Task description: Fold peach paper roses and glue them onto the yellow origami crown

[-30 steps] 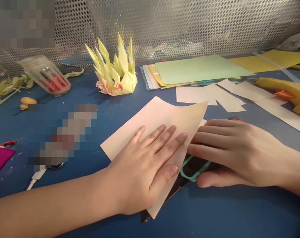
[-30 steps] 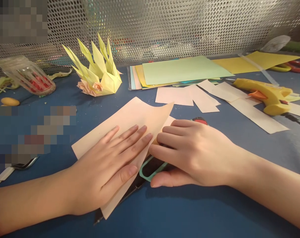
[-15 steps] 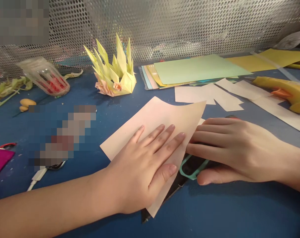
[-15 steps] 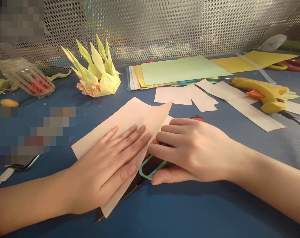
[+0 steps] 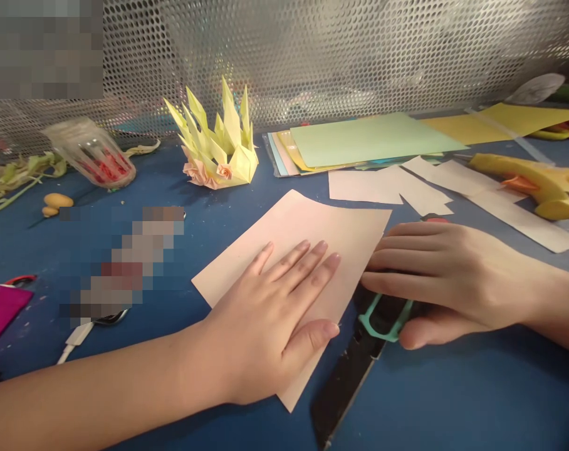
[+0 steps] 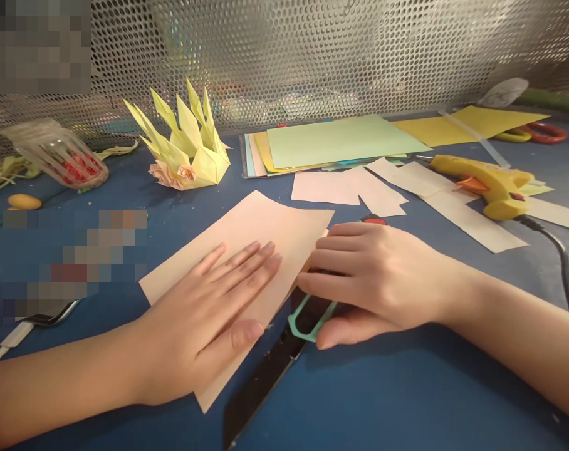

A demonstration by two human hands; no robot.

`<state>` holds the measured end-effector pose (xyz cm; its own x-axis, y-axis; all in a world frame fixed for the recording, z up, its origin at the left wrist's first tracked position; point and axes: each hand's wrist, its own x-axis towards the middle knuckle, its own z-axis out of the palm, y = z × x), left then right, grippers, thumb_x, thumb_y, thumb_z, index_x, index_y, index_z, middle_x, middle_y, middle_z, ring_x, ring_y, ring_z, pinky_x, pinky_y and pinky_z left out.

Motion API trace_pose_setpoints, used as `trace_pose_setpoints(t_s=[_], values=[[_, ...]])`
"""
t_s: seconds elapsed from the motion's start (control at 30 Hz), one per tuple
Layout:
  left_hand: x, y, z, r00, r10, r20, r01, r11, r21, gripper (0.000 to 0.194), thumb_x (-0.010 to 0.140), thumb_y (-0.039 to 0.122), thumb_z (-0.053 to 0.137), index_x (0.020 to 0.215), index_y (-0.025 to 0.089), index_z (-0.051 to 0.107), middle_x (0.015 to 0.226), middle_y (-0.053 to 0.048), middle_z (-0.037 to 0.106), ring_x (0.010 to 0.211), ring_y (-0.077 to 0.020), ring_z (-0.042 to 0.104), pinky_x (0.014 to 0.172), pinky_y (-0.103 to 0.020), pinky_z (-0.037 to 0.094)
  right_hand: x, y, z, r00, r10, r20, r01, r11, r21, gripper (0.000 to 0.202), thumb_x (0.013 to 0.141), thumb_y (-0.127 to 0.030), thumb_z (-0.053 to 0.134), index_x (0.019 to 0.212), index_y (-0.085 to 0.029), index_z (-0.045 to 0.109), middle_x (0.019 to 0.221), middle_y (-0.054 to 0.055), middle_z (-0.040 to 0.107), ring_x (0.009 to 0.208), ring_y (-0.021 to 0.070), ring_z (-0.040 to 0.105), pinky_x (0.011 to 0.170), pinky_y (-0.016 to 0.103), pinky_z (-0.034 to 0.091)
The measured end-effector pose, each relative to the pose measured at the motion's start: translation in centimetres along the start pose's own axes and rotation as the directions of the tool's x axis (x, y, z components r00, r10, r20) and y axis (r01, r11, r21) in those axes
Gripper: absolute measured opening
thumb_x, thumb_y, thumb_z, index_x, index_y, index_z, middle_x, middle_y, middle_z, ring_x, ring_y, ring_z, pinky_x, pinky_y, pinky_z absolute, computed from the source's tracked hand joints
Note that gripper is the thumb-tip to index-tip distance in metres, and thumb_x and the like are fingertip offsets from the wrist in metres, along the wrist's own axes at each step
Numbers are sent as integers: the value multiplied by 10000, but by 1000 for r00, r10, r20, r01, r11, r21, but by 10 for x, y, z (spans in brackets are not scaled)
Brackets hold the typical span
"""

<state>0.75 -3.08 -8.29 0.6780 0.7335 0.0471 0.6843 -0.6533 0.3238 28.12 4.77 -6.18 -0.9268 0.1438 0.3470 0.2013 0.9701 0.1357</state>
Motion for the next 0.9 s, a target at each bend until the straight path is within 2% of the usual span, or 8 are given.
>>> trace_pose_setpoints(t_s=[0.17,0.3,0.37,0.43,0.5,0.67,0.77,0.9], values=[[0,0,0,998,-55,25,56,997,-46,800,1095,648,144,1694,118,157,1769,-39,101,1660,-237,102,1347,-537,50,-20,29,-11,994,-109,21,110,990,-84,353,1106,-507,387,1132,-215,584,872,80,748,771,210,666,695,364,511],[0,3,-5,988,-131,78,135,990,-50,838,1077,684,133,1699,123,140,1769,-48,73,1659,-251,75,1348,-543,41,-37,51,-30,995,-96,-30,87,969,-232,339,1092,-506,440,1103,-221,624,825,79,758,711,201,663,668,356,497],[1,4,-7,978,-180,101,185,982,-41,849,1071,694,156,1702,127,122,1767,-53,41,1658,-260,48,1347,-550,39,-46,57,-37,994,1,-109,-30,966,-259,437,1059,-613,444,1014,-250,683,808,67,774,718,198,691,703,347,515],[2,4,-9,970,-218,110,222,975,-24,885,1056,718,208,1703,121,112,1764,-62,15,1657,-271,25,1345,-556,36,-52,61,-40,939,294,-178,-331,914,-235,678,986,-814,310,889,-276,711,762,62,767,710,209,711,690,349,520],[3,4,-9,965,-234,116,237,972,-13,929,1036,746,246,1702,115,105,1763,-70,5,1657,-276,18,1344,-562,34,-55,63,-37,835,500,-232,-547,802,-242,802,974,-840,166,876,-261,713,775,96,764,727,250,719,641,372,499],[4,4,-9,963,-234,136,237,971,-4,898,1047,719,219,1701,113,106,1762,-67,6,1656,-261,12,1340,-560,27,-51,65,-14,627,729,-274,-777,560,-289,672,1006,-772,253,912,-243,658,797,111,739,672,304,655,525,353,376],[5,5,-11,959,-244,144,249,968,-19,858,1065,686,233,1698,117,132,1759,-70,13,1654,-259,17,1339,-559,31,-46,67,-1,601,765,-229,-792,532,-301,609,999,-754,333,875,-233,624,800,113,718,710,309,657,564,358,412],[5,4,-14,964,-236,125,245,968,-61,763,1097,591,268,1690,116,192,1755,-85,75,1651,-262,72,1338,-565,82,-43,65,4,636,736,-232,-765,559,-322,567,1031,-663,393,974,-168,665,902,184,703,792,339,653,670,431,483]])
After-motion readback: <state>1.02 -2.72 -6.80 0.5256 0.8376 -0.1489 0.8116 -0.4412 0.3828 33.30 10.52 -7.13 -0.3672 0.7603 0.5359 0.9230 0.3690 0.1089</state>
